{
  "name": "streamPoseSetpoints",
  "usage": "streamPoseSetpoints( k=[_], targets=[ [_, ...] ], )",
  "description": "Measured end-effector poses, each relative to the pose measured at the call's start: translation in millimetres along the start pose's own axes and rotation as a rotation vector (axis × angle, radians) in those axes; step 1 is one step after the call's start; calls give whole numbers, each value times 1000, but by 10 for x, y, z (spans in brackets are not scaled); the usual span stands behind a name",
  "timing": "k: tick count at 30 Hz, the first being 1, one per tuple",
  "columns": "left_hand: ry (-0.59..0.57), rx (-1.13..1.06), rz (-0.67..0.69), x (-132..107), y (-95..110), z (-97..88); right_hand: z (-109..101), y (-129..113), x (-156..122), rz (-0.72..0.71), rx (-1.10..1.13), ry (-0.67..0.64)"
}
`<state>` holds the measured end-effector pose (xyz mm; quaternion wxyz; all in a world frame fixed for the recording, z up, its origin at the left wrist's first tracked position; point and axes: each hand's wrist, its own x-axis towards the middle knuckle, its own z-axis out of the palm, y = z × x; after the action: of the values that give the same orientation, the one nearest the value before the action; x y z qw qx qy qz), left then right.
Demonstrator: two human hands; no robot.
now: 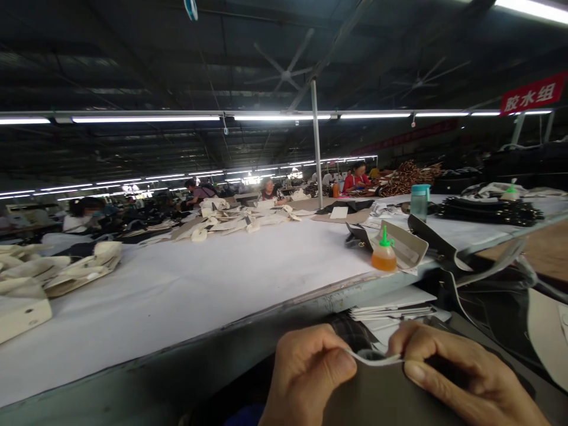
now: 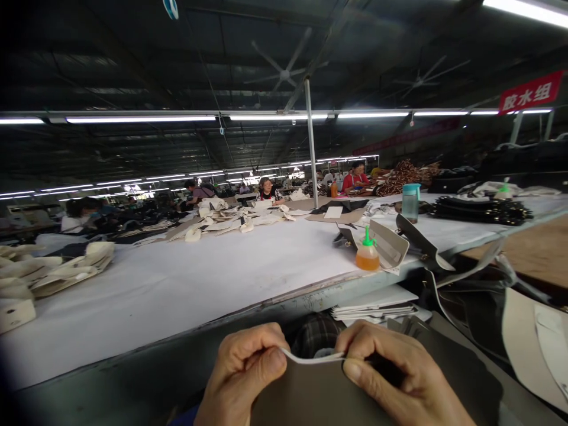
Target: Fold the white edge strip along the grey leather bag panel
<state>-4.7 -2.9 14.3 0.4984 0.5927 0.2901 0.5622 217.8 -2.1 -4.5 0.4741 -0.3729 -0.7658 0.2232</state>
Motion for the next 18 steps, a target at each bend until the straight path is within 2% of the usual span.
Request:
streamPoseSetpoints(
  k=[2, 5, 7, 9, 13, 18],
  targets=[
    [-33, -153, -112, 12, 2, 17, -2, -41, 67, 29, 66, -20],
    [-20, -83, -206, 4, 10, 10, -19, -58, 126, 59, 80, 8],
    [1, 57, -157, -31, 29, -1, -32, -37, 132, 84, 73, 31],
    [3, 150, -46, -76, 54, -6, -39, -9, 123, 114, 71, 49],
    [-10, 212, 103, -139, 81, -6, -31, 15, 110, 113, 81, 75],
    [34, 279, 180, -163, 27, -31, -19, 17, 135, 101, 81, 80]
  ],
)
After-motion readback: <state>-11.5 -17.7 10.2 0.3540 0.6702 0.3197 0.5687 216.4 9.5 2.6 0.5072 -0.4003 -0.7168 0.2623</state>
